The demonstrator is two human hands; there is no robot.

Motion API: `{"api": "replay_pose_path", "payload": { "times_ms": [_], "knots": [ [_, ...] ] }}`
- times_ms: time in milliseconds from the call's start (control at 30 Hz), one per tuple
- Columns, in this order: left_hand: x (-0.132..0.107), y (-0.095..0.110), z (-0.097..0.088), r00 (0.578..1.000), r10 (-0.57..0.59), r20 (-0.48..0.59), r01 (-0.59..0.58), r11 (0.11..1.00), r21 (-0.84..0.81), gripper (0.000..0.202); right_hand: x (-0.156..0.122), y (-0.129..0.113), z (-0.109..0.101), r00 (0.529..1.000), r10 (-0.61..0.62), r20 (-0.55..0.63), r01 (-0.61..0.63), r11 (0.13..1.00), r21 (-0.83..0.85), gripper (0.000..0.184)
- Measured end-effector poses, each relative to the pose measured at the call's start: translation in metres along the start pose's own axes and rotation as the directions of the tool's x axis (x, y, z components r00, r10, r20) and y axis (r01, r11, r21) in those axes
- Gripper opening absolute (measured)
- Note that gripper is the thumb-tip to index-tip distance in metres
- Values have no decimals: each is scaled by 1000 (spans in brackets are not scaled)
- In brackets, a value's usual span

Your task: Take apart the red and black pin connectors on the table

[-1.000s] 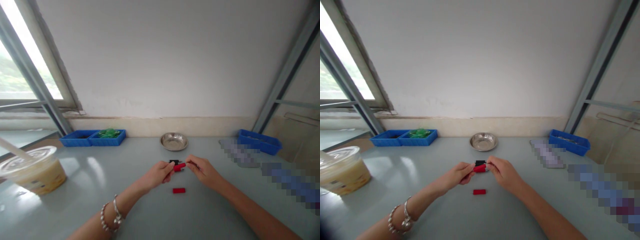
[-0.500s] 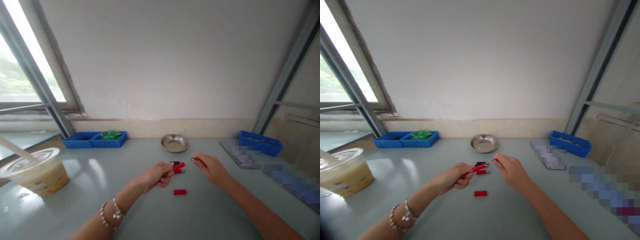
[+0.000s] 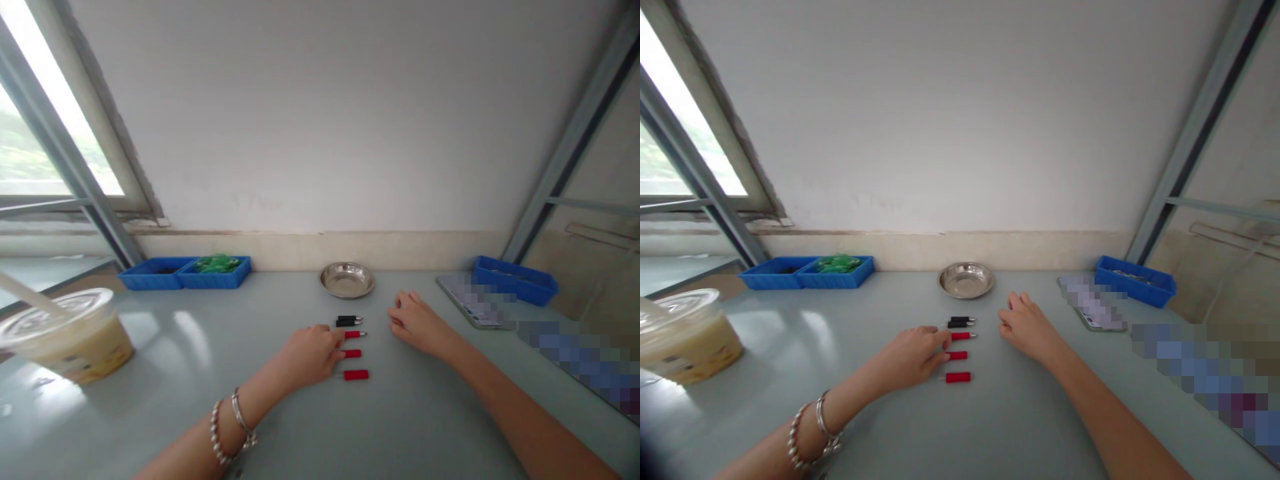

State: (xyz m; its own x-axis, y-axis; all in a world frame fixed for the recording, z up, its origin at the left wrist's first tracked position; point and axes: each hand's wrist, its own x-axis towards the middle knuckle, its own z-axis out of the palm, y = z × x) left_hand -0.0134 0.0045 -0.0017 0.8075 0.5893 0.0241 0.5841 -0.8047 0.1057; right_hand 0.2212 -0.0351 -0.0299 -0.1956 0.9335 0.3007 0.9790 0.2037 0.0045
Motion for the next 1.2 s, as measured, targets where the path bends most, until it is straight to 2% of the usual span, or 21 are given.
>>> {"api": "replay_pose_path", "payload": {
  "times_ms": [233,467,733,867,1000,1067,1200],
  "knots": [
    [1,0,-1,999,47,-5,-47,999,-10,20,2,1,13,996,31,82,-30,999,-16,23],
    [11,-11,6,993,-79,-85,81,997,20,22,3,8,19,973,132,189,-123,991,-60,28],
    [17,-12,17,993,-77,-85,79,997,26,18,4,15,20,952,212,222,-211,977,-32,19],
    [19,-10,16,989,-82,-119,87,996,36,20,3,15,18,959,222,175,-228,973,18,14],
    [19,-8,12,978,-81,-192,85,996,14,22,4,2,10,979,202,13,-202,973,112,26],
    [19,-7,12,973,-75,-216,74,997,-14,23,5,-5,8,983,182,-38,-177,979,103,26],
    [19,-5,13,970,-81,-229,76,997,-33,23,3,-10,8,986,160,-38,-160,987,18,18]
  ]
}}
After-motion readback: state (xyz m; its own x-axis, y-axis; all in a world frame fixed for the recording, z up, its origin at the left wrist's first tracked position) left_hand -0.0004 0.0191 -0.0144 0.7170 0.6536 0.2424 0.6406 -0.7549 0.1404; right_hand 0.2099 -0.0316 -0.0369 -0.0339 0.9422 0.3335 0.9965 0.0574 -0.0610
